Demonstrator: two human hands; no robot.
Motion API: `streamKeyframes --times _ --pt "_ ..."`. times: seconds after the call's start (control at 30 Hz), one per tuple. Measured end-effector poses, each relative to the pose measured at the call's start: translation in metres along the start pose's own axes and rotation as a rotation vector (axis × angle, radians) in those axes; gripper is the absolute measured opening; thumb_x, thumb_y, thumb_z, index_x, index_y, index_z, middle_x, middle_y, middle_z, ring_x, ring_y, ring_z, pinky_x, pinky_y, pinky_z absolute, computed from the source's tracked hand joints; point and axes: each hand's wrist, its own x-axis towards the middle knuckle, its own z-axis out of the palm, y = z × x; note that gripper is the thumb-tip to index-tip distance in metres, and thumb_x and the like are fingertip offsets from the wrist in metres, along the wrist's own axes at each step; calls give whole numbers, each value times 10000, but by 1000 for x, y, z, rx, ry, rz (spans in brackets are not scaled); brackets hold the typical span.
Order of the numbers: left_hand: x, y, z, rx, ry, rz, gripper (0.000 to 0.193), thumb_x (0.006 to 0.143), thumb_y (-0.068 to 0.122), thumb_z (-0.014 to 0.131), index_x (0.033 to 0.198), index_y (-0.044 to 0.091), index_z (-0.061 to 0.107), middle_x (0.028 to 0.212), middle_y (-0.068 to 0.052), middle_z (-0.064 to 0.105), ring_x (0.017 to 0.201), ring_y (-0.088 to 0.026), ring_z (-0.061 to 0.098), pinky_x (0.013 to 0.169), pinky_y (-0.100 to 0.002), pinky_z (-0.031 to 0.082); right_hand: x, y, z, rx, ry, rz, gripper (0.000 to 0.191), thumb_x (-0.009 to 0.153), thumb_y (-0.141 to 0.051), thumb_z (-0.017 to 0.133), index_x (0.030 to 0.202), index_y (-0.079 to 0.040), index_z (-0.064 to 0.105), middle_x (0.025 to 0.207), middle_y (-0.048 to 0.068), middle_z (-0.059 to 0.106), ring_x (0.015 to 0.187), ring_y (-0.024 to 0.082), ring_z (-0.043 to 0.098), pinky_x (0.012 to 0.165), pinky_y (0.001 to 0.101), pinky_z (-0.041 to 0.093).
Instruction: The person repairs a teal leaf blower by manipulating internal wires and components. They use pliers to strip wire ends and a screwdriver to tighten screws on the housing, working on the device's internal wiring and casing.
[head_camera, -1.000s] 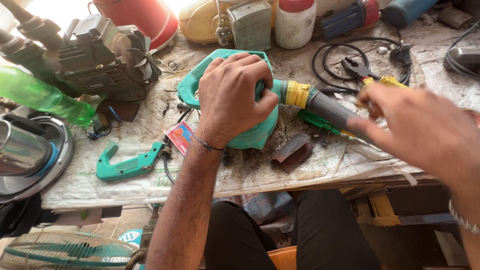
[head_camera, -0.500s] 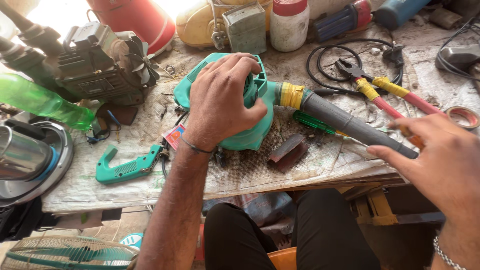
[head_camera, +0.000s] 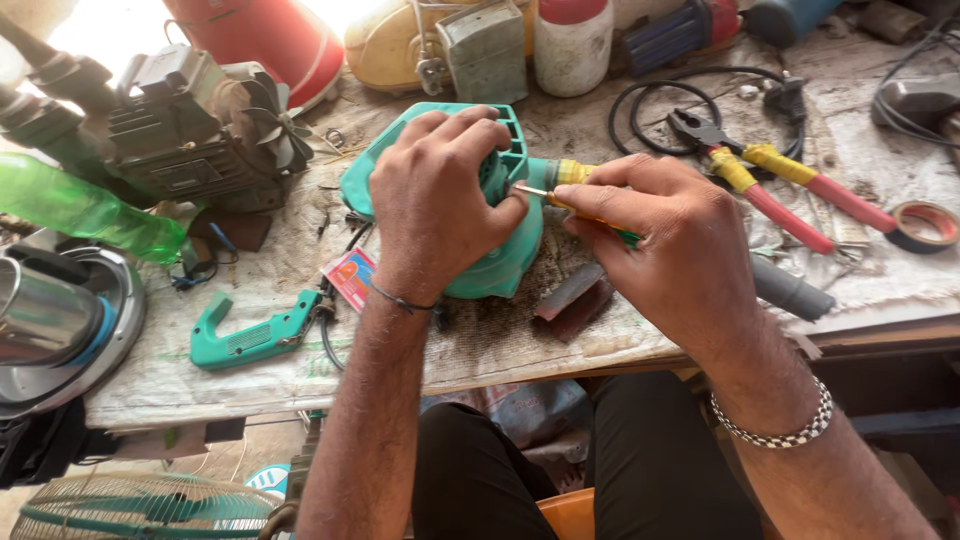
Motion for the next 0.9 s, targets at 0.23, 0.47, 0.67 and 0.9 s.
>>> streamKeyframes --times 0.23,0.47,0.67,0.9 --pt "-1 -1 3 -8 7 4 314 723 301 823 987 146 754 1220 -5 734 1119 -278 667 898 -428 542 11 5 3 -1 -31 -27 257 855 -34 839 1102 -95 804 1014 63 744 922 245 707 805 376 554" --pt "0 1 0 -14 11 2 304 709 280 806 974 143 749 1201 -3 736 1101 -281 668 896 -421 543 19 9 -1 118 -145 3 266 837 -86 832 1100 -89 793 925 70 743 775 204 736 663 314 576" --pt "0 3 1 -29 14 10 290 705 266 800 961 141 746 1152 0 737 1087 -260 675 895 -408 546 17 27 0 -89 -135 -256 231 894 -62 796 1124 -80 796 960 97 776 780 229 737 678 345 576" --pt "1 3 -1 -18 9 15 264 698 266 801 921 141 736 1124 8 743 1086 -259 674 867 -408 539 27 36 9 510 -382 460 256 897 -130 755 1141 -68 797 848 118 802 634 179 683 545 291 511"
